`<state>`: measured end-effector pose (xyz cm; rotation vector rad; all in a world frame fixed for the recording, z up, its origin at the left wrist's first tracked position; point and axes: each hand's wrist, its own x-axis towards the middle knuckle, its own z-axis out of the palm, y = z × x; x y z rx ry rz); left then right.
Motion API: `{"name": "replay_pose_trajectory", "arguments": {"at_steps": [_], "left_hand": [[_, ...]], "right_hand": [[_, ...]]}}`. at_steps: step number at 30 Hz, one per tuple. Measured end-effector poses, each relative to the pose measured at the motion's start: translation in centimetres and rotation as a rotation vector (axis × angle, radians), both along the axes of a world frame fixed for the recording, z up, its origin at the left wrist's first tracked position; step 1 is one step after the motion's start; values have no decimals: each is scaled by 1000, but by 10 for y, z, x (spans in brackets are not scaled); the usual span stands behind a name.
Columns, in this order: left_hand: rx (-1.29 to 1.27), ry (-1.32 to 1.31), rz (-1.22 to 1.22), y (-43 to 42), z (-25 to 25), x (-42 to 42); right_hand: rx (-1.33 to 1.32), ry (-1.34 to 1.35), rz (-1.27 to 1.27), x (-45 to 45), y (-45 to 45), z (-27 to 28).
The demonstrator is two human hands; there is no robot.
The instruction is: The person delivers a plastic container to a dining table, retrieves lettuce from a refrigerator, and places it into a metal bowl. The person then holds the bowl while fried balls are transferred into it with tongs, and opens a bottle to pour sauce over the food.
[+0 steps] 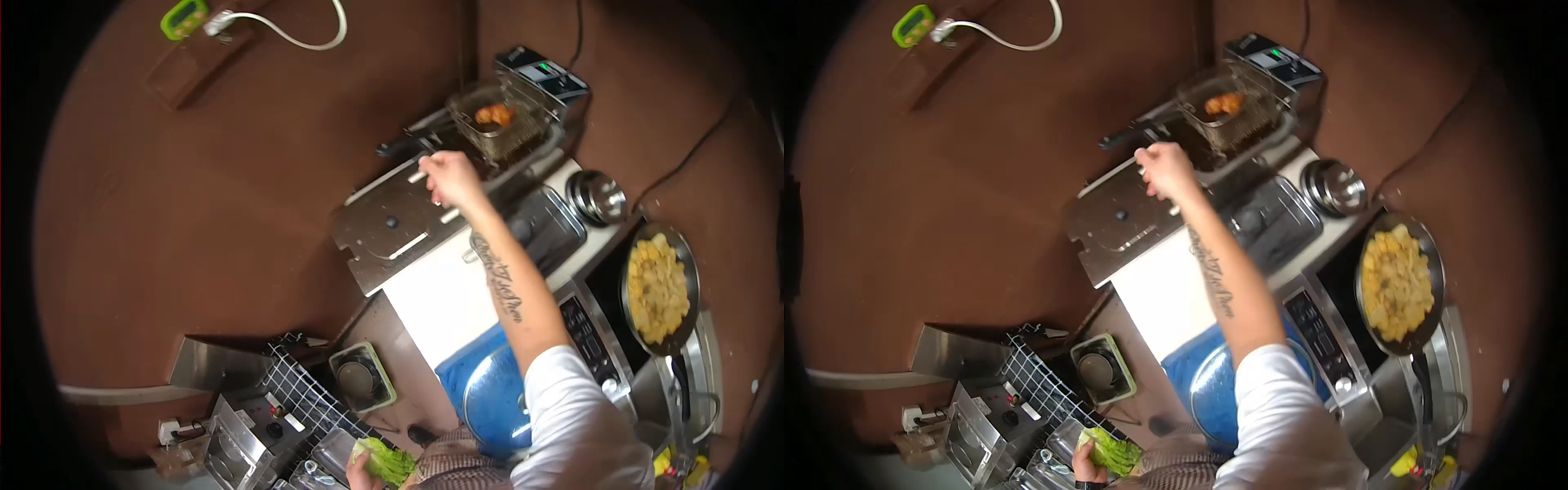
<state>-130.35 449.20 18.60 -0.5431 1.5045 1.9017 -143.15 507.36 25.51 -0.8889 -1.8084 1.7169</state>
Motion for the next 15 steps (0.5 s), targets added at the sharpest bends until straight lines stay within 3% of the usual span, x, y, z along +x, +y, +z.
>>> {"name": "replay_pose_trajectory", "arguments": {"at_steps": [3,4,5,6,7,10,15], "left_hand": [[-27,10,-40,-4,-3,0],[-27,17,-53,-2,-5,-2],[-31,24,-63,-1,-5,-1],[-34,32,-74,2,-3,0],[-19,26,-48,17,5,1],[-49,-16,-60,13,-9,0],[-35,-8,-85,24,-4,2]], "right_hand": [[608,-228,-183,78,47,-7],[1090,-552,-102,103,95,-35],[1091,-811,-146,128,121,-44],[701,-882,-380,150,107,-14],[633,-937,-323,175,123,-22],[679,-1206,-276,227,181,-119],[707,-1284,-269,238,166,-124]]}}
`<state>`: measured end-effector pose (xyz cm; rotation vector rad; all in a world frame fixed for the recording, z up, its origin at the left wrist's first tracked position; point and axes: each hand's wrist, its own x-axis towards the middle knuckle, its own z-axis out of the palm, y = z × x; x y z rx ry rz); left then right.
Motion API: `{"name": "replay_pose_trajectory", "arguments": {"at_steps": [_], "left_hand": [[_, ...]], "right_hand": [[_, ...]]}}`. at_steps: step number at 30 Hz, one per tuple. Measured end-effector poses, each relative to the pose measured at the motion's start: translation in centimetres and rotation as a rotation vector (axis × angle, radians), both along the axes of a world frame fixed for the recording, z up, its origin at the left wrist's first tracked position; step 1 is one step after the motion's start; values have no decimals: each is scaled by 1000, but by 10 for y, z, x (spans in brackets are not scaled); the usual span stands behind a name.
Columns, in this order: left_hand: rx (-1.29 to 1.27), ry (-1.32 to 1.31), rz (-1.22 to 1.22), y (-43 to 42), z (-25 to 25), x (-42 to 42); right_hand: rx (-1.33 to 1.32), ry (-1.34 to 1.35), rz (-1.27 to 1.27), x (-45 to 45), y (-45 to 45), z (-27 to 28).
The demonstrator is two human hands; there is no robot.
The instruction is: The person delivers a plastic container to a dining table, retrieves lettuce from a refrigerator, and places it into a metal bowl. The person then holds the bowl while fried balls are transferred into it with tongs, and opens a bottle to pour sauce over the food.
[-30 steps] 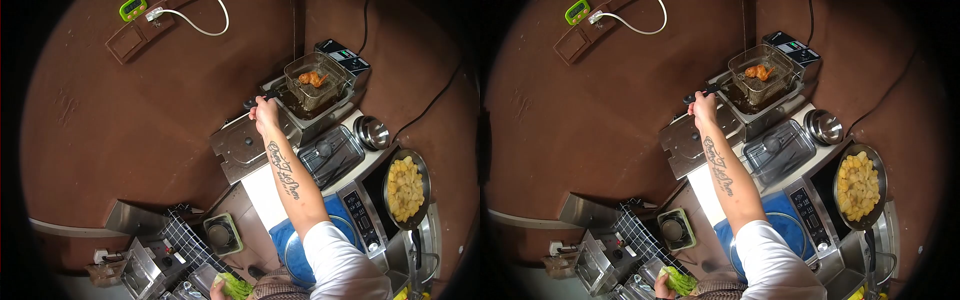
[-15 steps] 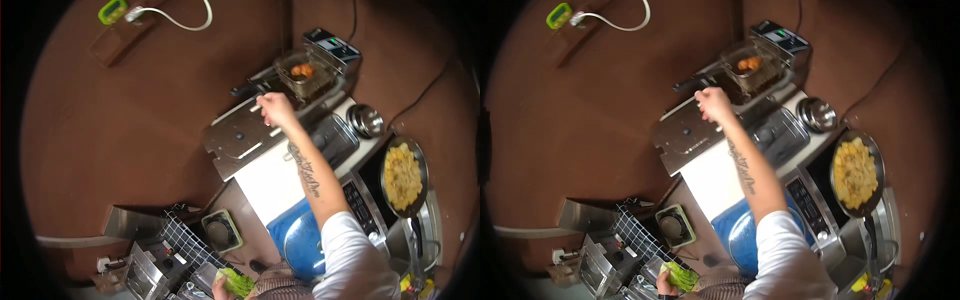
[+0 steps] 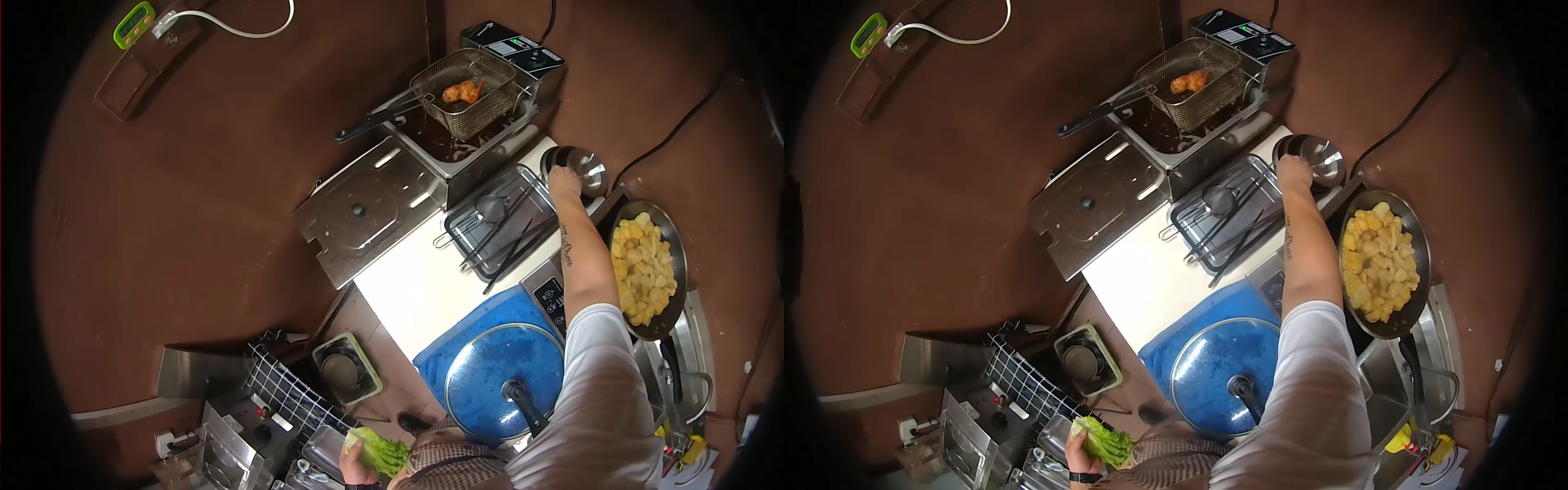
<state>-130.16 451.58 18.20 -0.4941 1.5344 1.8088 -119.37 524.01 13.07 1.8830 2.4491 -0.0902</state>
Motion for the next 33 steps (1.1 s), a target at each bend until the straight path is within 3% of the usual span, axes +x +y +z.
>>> {"name": "replay_pose_trajectory", "arguments": {"at_steps": [3,9,12,15,18,21,23,25,28,31,33], "left_hand": [[2,6,6,-3,-5,-1],[3,6,29,-12,-7,-1],[42,8,69,-6,3,2],[22,38,65,-10,4,3],[69,47,25,-16,1,1],[73,58,-28,-27,-5,-4],[89,80,-74,-33,-11,-7],[207,74,-152,-35,-8,-13],[262,71,-205,-41,-11,-18],[325,101,-190,-49,-16,-16],[361,82,-224,-58,-16,-9]], "right_hand": [[94,-27,32,11,14,-23],[220,152,-77,9,14,24],[332,438,-153,22,34,44],[231,650,-150,62,74,54],[1,1340,-374,85,69,100],[-29,1847,-374,108,5,179],[-86,2006,-317,155,-43,223],[-301,2002,-85,229,-101,259],[-242,1928,-89,335,-244,295],[-13,1839,-355,446,-392,297],[-2,1560,-722,559,-454,249]]}}
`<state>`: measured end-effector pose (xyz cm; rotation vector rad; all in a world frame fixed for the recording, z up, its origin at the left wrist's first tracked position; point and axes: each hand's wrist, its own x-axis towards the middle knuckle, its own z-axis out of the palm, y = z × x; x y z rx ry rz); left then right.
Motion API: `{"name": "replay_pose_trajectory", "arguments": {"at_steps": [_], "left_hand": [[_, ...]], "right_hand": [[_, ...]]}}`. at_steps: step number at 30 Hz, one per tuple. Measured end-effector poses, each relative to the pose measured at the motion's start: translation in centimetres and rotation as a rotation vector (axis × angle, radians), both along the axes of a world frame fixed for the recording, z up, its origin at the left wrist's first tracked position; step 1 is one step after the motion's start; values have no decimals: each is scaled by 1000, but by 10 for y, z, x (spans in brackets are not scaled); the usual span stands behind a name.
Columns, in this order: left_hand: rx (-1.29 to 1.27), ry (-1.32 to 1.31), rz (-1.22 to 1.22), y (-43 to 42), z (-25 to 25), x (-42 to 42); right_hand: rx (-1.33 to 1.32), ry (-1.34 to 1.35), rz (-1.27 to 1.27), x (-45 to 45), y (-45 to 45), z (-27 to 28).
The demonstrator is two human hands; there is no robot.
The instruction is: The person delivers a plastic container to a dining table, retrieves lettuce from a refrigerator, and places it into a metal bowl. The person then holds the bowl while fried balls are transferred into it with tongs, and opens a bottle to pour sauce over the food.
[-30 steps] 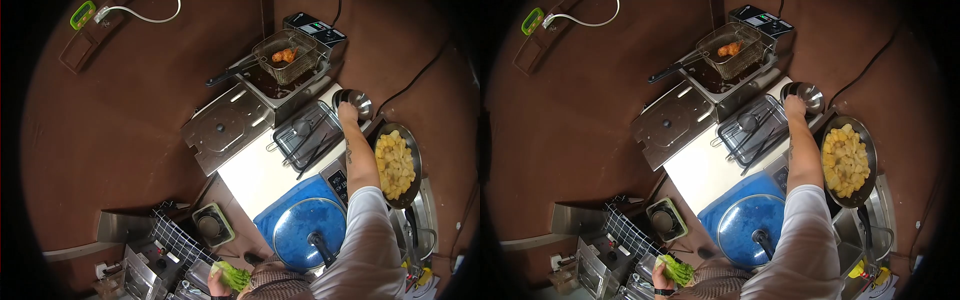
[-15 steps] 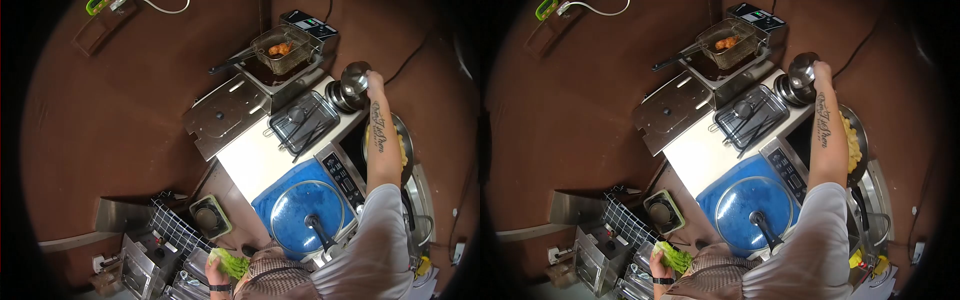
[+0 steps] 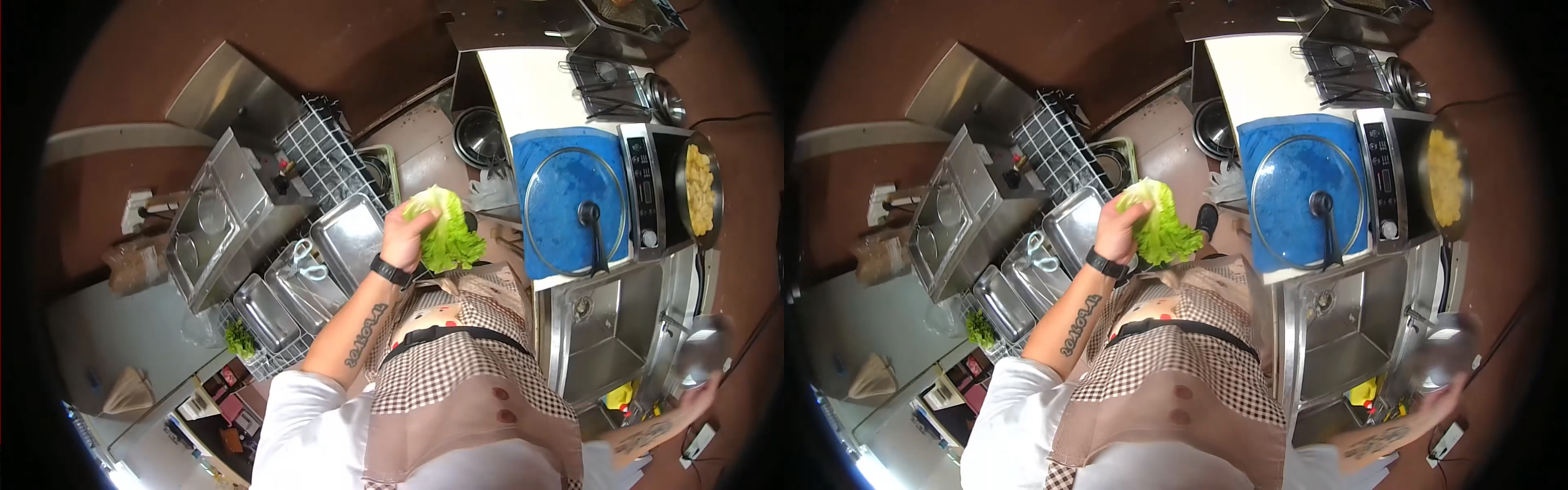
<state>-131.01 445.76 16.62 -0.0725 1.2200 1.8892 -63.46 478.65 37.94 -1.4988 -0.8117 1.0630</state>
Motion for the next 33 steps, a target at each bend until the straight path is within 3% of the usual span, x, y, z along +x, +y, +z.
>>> {"name": "replay_pose_trajectory", "arguments": {"at_steps": [1,3,4,6,8,9,10,12,15,18,22,25,28,29,32,33], "left_hand": [[14,-35,5,-4,2,3],[39,-79,25,-14,4,14],[44,-89,28,-19,6,17],[36,-68,48,-32,4,19],[84,-135,103,-46,11,20],[92,-199,108,-54,20,20],[139,-249,100,-60,31,20],[214,-339,84,-69,53,25],[175,-253,65,-73,64,41],[-56,221,-50,-80,51,46],[-662,1141,-216,-97,65,40],[-779,1801,21,-100,85,32],[-544,804,-105,-103,55,18],[-501,625,-192,-102,47,10],[-365,650,-177,-94,37,12],[-370,725,-141,-91,38,16]], "right_hand": [[-80,-508,133,23,-41,-36],[-93,-1506,604,-68,-141,-41],[-282,-1685,528,-61,-156,-65],[-255,-1353,784,-157,-195,-45],[-56,-914,974,-240,-223,-67],[51,-1026,1144,-291,-235,-67],[389,-1143,1222,-314,-243,-97],[705,-1117,1429,-373,-251,-129],[1125,-893,1581,-432,-267,-153],[1363,-794,1680,-454,-264,-151],[1515,-717,1699,-468,-261,-142],[1598,-701,1668,-473,-257,-132],[1664,-686,1659,-474,-251,-125],[1690,-680,1655,-476,-248,-124],[1703,-599,1658,-477,-239,-129],[1504,-507,1649,-475,-234,-125]]}}
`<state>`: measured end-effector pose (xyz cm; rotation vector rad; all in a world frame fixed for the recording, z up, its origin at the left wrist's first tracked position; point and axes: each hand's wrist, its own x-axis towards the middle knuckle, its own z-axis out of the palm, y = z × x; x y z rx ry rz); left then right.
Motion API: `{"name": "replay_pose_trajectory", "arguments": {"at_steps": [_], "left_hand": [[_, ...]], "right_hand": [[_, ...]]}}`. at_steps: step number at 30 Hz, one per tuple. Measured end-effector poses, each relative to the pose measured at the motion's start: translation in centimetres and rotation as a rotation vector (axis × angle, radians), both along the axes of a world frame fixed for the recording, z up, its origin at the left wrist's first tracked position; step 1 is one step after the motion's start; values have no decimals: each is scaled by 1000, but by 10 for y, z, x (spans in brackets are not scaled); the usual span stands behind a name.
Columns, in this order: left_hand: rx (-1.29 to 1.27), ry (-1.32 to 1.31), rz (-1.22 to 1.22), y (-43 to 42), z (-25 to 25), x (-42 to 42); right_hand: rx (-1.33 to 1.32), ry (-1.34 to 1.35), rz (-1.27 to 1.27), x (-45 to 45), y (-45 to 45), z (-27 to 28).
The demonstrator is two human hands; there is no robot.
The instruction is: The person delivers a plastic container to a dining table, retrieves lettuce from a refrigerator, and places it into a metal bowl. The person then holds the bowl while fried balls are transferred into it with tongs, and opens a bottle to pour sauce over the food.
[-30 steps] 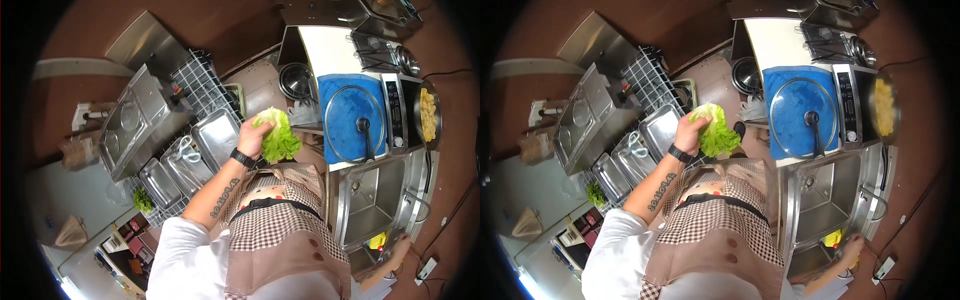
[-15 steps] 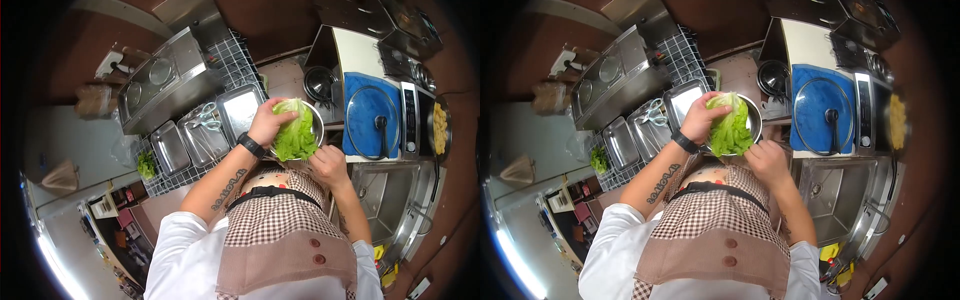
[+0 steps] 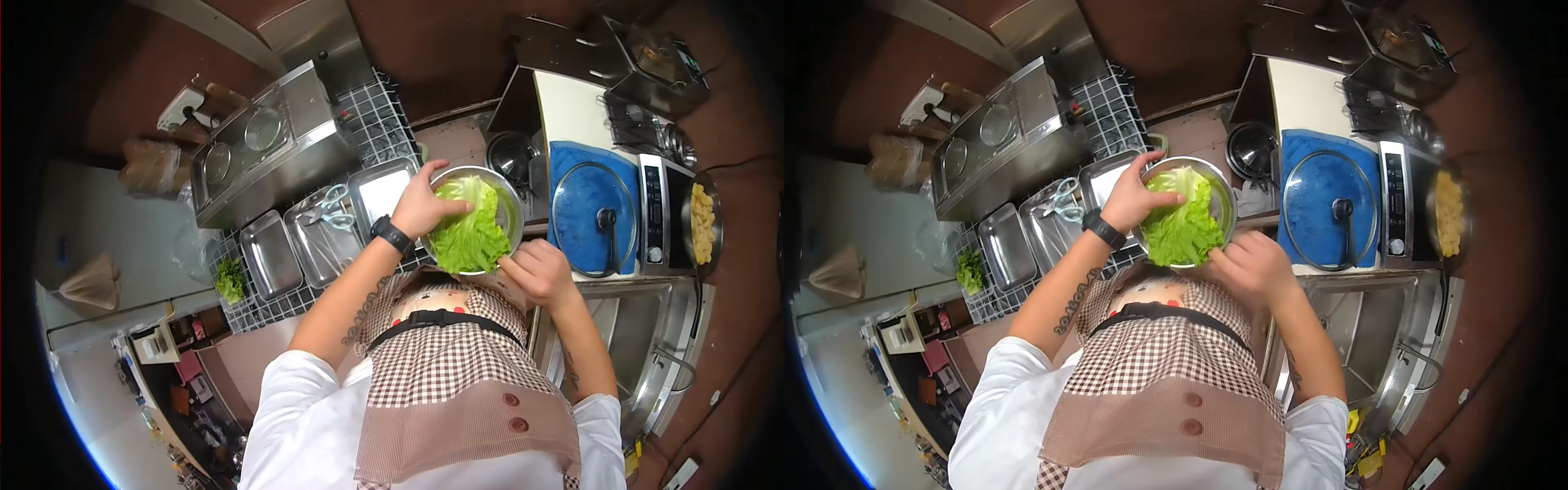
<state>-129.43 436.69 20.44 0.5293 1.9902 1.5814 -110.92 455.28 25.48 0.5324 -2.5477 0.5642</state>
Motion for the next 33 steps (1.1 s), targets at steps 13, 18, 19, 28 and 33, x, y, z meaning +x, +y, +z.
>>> {"name": "replay_pose_trajectory", "arguments": {"at_steps": [13,18,19,28,33], "left_hand": [[-217,395,-172,50,41,26],[-240,469,-200,65,38,21],[-241,499,-205,66,37,20],[-217,338,-136,69,44,5],[-252,332,-124,75,40,5]], "right_hand": [[-415,-744,-475,-65,25,33],[-314,-622,-491,-67,32,7],[-393,-694,-457,-69,35,7],[-399,-862,-578,-72,48,24],[-433,-848,-637,-70,51,16]]}}
